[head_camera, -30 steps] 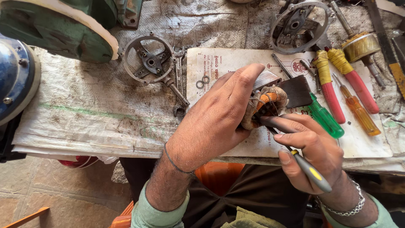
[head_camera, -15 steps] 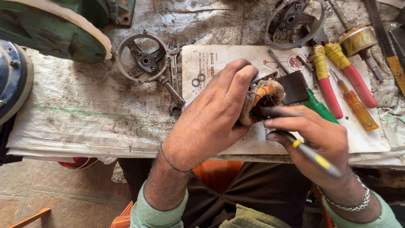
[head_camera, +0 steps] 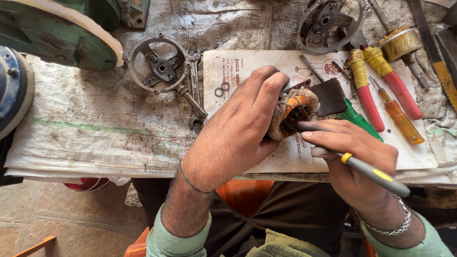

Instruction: The person works on a small electric motor component at a cluttered workbench, holding it with both hands while prying and pulling at its windings and internal parts. Near the end they pick up a screwdriver and use it to lever inside the motor housing.

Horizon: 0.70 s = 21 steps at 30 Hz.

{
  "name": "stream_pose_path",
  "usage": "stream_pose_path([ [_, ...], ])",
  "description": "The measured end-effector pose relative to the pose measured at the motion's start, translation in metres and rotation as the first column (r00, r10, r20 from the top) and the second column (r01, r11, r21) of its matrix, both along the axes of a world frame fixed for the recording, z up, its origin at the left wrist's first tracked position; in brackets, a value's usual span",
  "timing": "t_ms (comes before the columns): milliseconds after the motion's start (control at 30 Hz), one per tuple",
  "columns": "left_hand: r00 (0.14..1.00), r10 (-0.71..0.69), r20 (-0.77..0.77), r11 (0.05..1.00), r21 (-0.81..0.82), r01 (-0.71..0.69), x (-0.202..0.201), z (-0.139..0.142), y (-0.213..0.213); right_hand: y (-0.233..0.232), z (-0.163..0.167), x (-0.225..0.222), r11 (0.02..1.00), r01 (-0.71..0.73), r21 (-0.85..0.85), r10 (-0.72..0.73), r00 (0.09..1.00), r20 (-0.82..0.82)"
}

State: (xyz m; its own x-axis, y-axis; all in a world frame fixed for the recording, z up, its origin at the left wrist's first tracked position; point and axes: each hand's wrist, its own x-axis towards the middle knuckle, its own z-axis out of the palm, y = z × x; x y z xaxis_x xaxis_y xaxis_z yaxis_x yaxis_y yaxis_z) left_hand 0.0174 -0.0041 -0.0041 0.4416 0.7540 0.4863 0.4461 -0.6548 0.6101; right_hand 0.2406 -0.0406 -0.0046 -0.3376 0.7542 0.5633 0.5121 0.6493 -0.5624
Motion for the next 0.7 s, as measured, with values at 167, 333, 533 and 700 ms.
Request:
stream_pose_path([
  [167, 1.0, -0.003, -0.007, 1.0, 0.015, 0.003, -0.0002, -0.0006, 0.0008, -0.0009, -0.0041, -0.0005, 1.0, 0.009, 0.015, -0.009, 1.0, 0.012],
  [333, 1.0, -0.009, -0.001, 1.0, -0.011, 0.009, -0.001, -0.0002, -0.0009, -0.0025, -0.0036, -0.0013, 0.999, 0.016, 0.03, -0.017, 1.0, 0.011],
  [533, 1.0, -0.019, 0.006, 1.0, 0.012, 0.019, -0.0032, -0.0018, -0.0011, -0.0032, -0.0014, -0.0004, 0.997, -0.018, 0.071, 0.014, 0.998, 0.057],
  [700, 1.0, -0.028, 0.008, 0.999, 0.04, 0.027, -0.0034, -0.0027, 0.0005, -0.0023, -0.0021, 0.0008, 0.996, -0.057, 0.071, 0.054, 0.998, 0.044],
])
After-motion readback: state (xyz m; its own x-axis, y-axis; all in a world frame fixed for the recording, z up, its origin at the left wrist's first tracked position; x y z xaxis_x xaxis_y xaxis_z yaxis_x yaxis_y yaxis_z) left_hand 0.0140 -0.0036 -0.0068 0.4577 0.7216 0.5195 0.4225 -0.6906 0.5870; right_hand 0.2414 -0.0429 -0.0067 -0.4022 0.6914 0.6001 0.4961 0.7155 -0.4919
